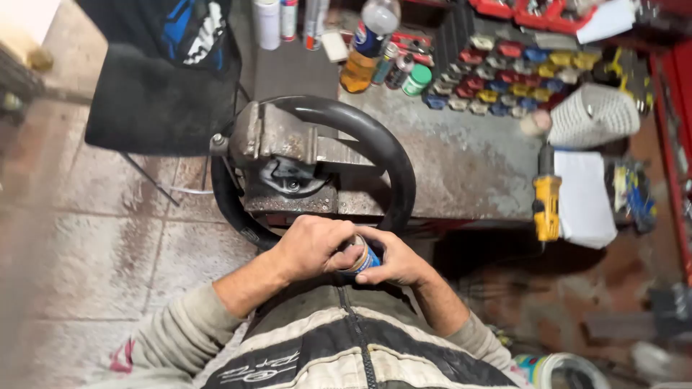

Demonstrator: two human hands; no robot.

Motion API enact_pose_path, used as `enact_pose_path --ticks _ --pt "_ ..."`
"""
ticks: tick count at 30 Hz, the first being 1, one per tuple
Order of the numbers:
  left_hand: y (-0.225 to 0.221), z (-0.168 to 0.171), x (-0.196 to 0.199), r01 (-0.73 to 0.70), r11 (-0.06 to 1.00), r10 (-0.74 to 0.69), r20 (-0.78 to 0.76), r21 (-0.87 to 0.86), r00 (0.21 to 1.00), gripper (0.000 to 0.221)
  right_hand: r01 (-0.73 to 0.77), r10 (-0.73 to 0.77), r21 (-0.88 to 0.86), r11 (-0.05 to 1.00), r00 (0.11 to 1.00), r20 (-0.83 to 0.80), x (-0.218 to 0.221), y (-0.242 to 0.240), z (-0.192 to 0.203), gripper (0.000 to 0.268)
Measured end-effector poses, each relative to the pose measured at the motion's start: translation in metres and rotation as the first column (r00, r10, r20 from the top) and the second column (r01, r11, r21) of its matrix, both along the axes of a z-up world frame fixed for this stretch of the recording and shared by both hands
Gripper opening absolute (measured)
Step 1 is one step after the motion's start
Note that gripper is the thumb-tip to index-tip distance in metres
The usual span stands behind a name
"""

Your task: The person applies cement from a can onto a puncture spot on a motorcycle inner tube held in a bench vise and presses a patch with a small tool. They then carry a spoked wheel, seat the tire onto the rim by hand while sitting on the floor, and press the wheel into place.

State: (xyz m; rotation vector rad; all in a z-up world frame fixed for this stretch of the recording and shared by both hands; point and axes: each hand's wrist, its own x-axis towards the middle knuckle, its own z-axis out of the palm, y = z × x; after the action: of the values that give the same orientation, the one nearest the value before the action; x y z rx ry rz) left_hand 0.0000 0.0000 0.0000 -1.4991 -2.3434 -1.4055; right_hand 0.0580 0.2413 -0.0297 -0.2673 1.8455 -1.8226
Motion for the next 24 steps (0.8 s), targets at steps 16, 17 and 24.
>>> enact_pose_path --ticks 16,17,24 --pt "-0.009 0.035 0.008 -0.32 0.832 0.469 0.265 -0.454 0.843 0.033 0.403 -0.111 0.253 0.88 0.69 -0.715 0.011 -0.037 0.009 0.082" --pt "-0.012 0.044 0.008 -0.231 0.923 0.313 0.255 -0.307 0.915 0.033 0.393 -0.125 0.244 0.886 0.711 -0.692 0.01 -0.035 0.013 0.082" --pt "-0.012 0.04 0.008 -0.124 0.972 0.148 0.109 -0.2 0.983 0.034 0.359 -0.094 0.206 0.911 0.664 -0.742 0.002 -0.022 0.012 0.08"
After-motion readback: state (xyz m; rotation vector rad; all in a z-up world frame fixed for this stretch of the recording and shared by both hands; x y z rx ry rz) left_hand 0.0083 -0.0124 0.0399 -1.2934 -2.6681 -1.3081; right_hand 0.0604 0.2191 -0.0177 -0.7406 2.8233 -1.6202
